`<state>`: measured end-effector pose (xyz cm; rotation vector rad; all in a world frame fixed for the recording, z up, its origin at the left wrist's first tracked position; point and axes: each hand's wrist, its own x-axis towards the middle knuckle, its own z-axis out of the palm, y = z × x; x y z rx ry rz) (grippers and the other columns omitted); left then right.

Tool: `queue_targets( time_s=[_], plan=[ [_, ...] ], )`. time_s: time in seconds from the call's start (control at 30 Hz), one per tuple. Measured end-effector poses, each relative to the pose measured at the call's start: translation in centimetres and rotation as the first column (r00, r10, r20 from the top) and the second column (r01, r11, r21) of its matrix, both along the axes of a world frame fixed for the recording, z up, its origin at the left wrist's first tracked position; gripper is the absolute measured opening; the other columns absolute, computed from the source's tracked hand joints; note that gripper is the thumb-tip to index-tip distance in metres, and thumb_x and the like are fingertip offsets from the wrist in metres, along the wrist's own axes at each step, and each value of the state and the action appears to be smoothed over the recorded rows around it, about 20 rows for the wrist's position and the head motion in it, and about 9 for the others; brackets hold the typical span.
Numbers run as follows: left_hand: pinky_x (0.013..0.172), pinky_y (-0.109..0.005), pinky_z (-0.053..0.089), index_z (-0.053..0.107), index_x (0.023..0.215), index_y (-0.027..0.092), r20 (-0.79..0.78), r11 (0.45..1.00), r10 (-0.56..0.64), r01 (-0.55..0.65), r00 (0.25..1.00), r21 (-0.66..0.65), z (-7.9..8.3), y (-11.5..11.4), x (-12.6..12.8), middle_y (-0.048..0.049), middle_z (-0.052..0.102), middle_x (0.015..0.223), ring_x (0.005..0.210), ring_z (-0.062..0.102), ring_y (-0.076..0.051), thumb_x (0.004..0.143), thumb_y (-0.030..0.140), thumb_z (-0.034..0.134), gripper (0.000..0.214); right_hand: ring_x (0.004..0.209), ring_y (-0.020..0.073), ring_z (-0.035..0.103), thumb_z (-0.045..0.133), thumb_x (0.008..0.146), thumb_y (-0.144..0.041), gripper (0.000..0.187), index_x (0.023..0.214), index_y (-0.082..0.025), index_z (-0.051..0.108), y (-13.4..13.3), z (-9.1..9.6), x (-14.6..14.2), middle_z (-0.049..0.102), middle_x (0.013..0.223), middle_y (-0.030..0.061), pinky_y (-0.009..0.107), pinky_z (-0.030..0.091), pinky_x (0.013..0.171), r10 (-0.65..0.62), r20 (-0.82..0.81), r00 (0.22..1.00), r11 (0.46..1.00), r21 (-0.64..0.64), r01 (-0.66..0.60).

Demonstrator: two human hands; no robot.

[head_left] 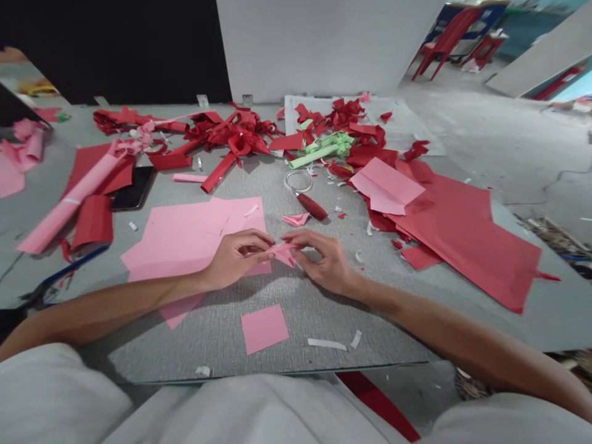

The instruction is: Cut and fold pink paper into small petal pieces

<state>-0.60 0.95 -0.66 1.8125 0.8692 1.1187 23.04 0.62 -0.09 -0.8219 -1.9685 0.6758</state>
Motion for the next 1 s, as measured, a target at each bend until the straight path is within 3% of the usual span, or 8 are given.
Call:
queue_targets(
  time_s=[0.1,0.17,0.33,0.5,0.73,0.87,1.0],
  plan=[
    [0.076,-0.031,0.067,0.084,0.085,0.021,0.004,0.995,0.070,-0.070,0.998,-0.065,0.2,0.0,0.2,-0.0083,0.082,0.099,0.088,0.078,-0.020,0.088,0.047,0.083,0.026,0.088,0.0203,0.073,0.058,0.101,-0.024,0.014,0.094,-0.024,0.070,0.3,0.0,0.0,0.077,0.094,0.0064,0.035,0.061,0.079,-0.156,-0.052,0.986,0.985,0.073,0.159],
    [0.080,-0.032,0.067,0.084,0.086,0.022,-0.002,0.989,0.116,-0.116,0.993,-0.089,0.2,0.0,0.2,-0.0086,0.082,0.100,0.090,0.078,-0.022,0.085,0.047,0.085,0.025,0.077,0.0182,0.069,0.060,0.101,-0.024,0.015,0.090,-0.024,0.070,0.4,0.0,0.0,0.072,0.082,0.0038,0.032,0.057,0.071,-0.190,-0.073,0.979,0.975,0.100,0.197],
    [0.077,-0.032,0.066,0.083,0.096,0.021,0.032,0.980,0.145,-0.139,0.989,-0.144,-0.1,0.1,0.3,-0.0065,0.082,0.091,0.082,0.077,-0.020,0.082,0.043,0.086,0.027,0.066,0.0130,0.067,0.062,0.099,-0.017,0.012,0.094,-0.022,0.072,-0.1,-0.4,-0.3,0.073,0.079,0.0002,0.024,0.054,0.062,-0.105,-0.067,0.992,0.990,0.082,0.111],
    [0.077,-0.030,0.065,0.078,0.089,0.020,0.057,0.983,0.114,-0.104,0.992,-0.153,0.1,-0.1,0.5,-0.0046,0.080,0.089,0.081,0.076,-0.018,0.085,0.042,0.084,0.023,0.066,0.0109,0.067,0.060,0.099,-0.013,0.015,0.094,-0.021,0.073,-0.8,-0.5,-0.6,0.076,0.085,0.0013,0.022,0.053,0.060,-0.017,0.034,0.999,0.986,0.167,0.011],
    [0.077,-0.031,0.064,0.072,0.088,0.019,0.093,0.981,0.036,-0.017,0.995,-0.194,0.2,-0.2,0.8,-0.0034,0.075,0.087,0.080,0.075,-0.018,0.088,0.049,0.082,0.031,0.062,0.0110,0.061,0.060,0.101,-0.013,0.016,0.094,-0.021,0.071,-0.4,-0.1,-0.3,0.072,0.082,0.0015,0.023,0.052,0.056,-0.087,0.027,0.996,0.964,0.254,0.077],
    [0.080,-0.032,0.064,0.068,0.090,0.019,0.104,0.973,0.033,-0.008,0.994,-0.231,0.0,-0.1,0.7,-0.0067,0.076,0.100,0.085,0.075,-0.018,0.089,0.052,0.080,0.036,0.065,0.0134,0.063,0.060,0.102,-0.015,0.015,0.094,-0.022,0.072,0.0,0.1,0.0,0.071,0.079,0.0015,0.025,0.054,0.058,-0.186,-0.015,0.982,0.955,0.234,0.184],
    [0.076,-0.029,0.061,0.064,0.089,0.019,0.079,0.975,0.013,0.005,0.997,-0.221,0.1,-0.1,0.5,-0.0056,0.076,0.098,0.080,0.072,-0.015,0.092,0.048,0.079,0.032,0.067,0.0128,0.066,0.059,0.102,-0.016,0.017,0.094,-0.021,0.073,0.3,-0.4,0.1,0.074,0.084,0.0023,0.024,0.054,0.058,-0.107,0.067,0.992,0.971,0.220,0.090]
  ],
)
